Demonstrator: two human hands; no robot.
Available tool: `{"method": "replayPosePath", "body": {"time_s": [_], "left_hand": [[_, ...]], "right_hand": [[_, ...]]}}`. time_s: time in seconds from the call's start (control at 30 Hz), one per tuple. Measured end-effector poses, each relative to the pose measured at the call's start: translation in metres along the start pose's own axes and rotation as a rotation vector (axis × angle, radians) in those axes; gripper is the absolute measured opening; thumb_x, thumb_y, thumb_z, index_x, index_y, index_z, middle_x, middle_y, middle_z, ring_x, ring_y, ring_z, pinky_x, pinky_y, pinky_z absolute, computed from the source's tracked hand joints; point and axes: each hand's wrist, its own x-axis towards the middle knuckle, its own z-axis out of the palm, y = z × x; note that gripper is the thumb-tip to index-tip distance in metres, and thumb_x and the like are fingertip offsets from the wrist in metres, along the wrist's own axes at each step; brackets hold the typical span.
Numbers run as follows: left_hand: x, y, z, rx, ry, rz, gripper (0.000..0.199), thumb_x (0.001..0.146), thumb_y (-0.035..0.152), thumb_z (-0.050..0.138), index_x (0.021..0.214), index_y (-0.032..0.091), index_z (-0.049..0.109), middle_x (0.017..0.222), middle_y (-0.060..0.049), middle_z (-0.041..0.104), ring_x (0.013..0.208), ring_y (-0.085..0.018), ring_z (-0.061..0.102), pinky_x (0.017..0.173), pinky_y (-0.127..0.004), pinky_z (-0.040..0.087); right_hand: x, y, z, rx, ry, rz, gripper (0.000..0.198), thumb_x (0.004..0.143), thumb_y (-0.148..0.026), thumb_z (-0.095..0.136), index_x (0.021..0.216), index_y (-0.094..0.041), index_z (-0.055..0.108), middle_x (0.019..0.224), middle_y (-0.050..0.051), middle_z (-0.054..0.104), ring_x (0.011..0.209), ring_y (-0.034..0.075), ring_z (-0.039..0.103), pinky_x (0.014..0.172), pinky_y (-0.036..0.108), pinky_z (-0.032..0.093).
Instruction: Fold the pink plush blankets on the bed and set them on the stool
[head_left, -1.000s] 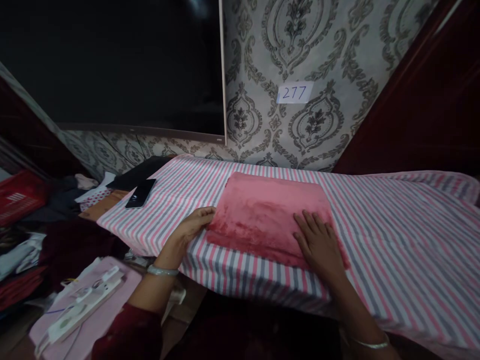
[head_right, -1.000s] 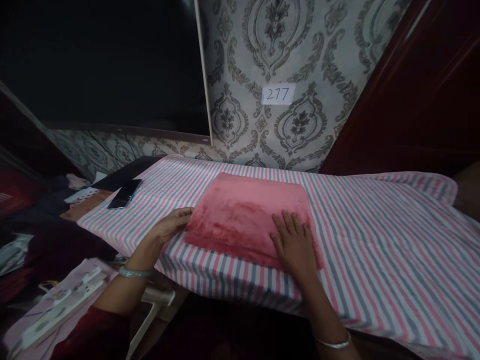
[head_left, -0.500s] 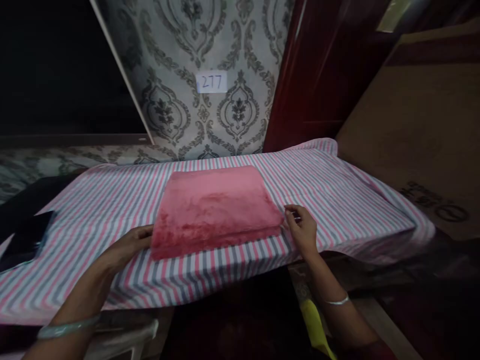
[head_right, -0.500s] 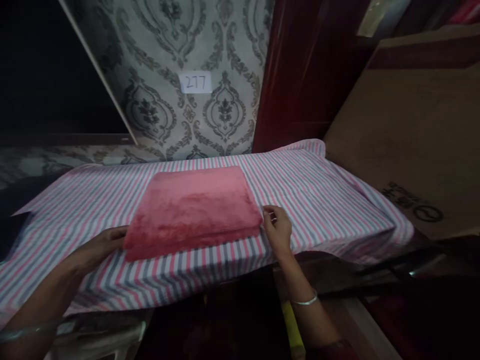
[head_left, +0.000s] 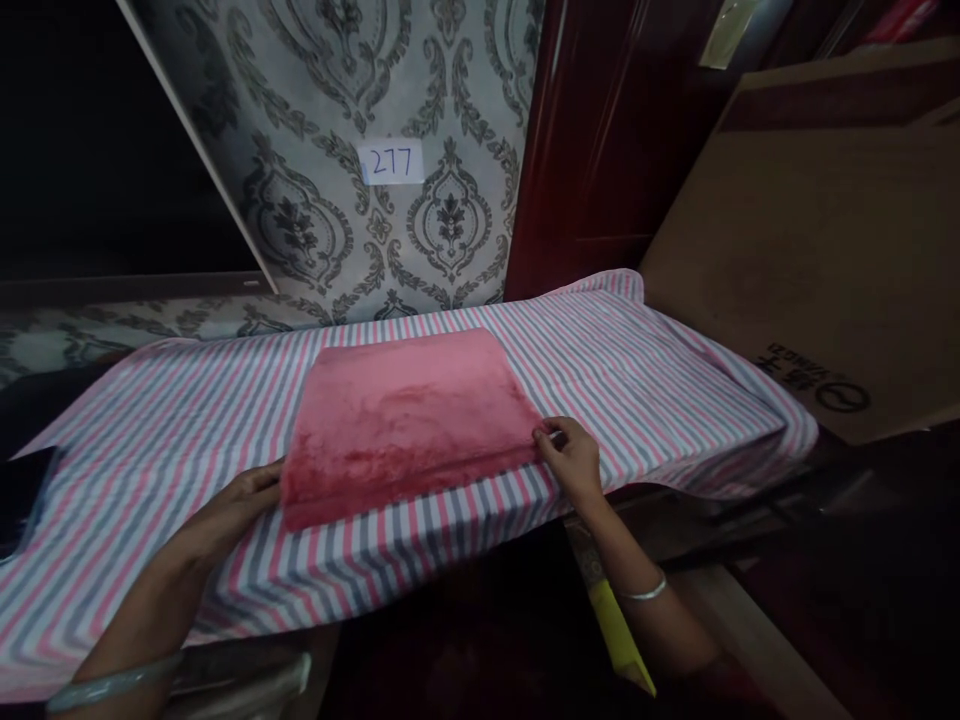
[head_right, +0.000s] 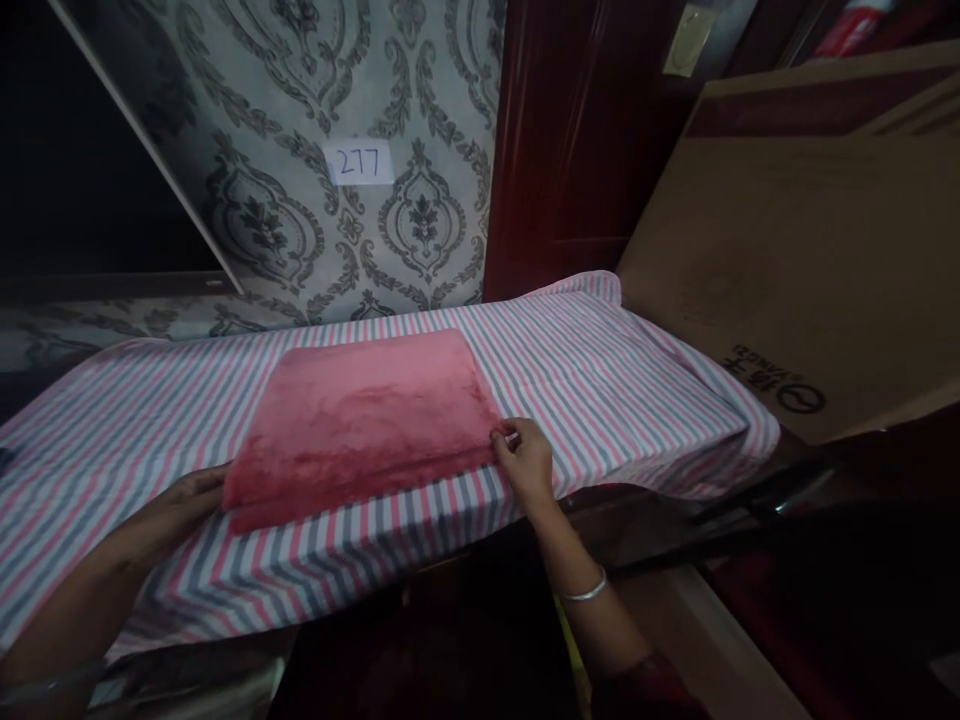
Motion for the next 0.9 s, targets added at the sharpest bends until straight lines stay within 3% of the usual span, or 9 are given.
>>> {"method": "replayPosePath", "body": {"time_s": [0.23, 0.37, 0.53, 0.73, 0.9], "left_hand": [[-0.005, -0.023, -0.009, -0.093, 0.179, 0.059, 0.056, 0.068, 0.069, 0.078, 0.107, 0.029, 0.079, 0.112, 0.004, 0.079, 0.128, -0.034, 0.059, 0.117, -0.046, 0.039], [-0.007, -0.025, -0.004, -0.154, 0.150, -0.010, 0.058, 0.053, 0.058, 0.087, 0.100, 0.025, 0.082, 0.116, -0.006, 0.078, 0.127, -0.038, 0.062, 0.117, -0.046, 0.042], [-0.009, -0.018, 0.001, -0.246, 0.165, -0.067, 0.057, 0.047, 0.054, 0.090, 0.094, 0.022, 0.083, 0.116, -0.010, 0.078, 0.127, -0.041, 0.061, 0.119, -0.051, 0.038], [-0.005, -0.026, 0.001, -0.239, 0.157, 0.016, 0.049, 0.053, 0.055, 0.091, 0.093, 0.027, 0.083, 0.123, -0.008, 0.075, 0.134, -0.038, 0.056, 0.121, -0.046, 0.037], [-0.005, -0.035, -0.001, -0.309, 0.238, 0.083, 0.056, 0.057, 0.059, 0.088, 0.100, 0.024, 0.083, 0.126, -0.011, 0.074, 0.131, -0.039, 0.058, 0.117, -0.048, 0.041]], "right_hand": [[0.008, 0.011, -0.004, 0.053, 0.034, 0.063, 0.028, 0.076, -0.048, 0.055, 0.079, -0.021, 0.064, 0.070, 0.004, 0.066, 0.063, 0.020, 0.058, 0.064, 0.034, 0.047], [0.003, 0.018, -0.002, 0.114, 0.003, 0.106, 0.032, 0.076, -0.052, 0.059, 0.079, -0.021, 0.065, 0.067, 0.002, 0.065, 0.062, 0.018, 0.056, 0.062, 0.031, 0.046], [0.007, 0.015, -0.002, 0.176, -0.110, 0.126, 0.044, 0.081, -0.064, 0.058, 0.083, -0.020, 0.066, 0.069, 0.002, 0.064, 0.064, 0.018, 0.055, 0.061, 0.029, 0.043], [0.018, 0.007, 0.000, 0.123, -0.155, 0.068, 0.047, 0.075, -0.068, 0.062, 0.067, -0.022, 0.059, 0.062, -0.001, 0.054, 0.062, 0.016, 0.049, 0.061, 0.029, 0.040], [0.010, 0.012, 0.004, 0.228, -0.152, 0.198, 0.046, 0.075, -0.067, 0.061, 0.064, -0.024, 0.053, 0.051, -0.005, 0.045, 0.052, 0.014, 0.041, 0.052, 0.027, 0.034]]}}
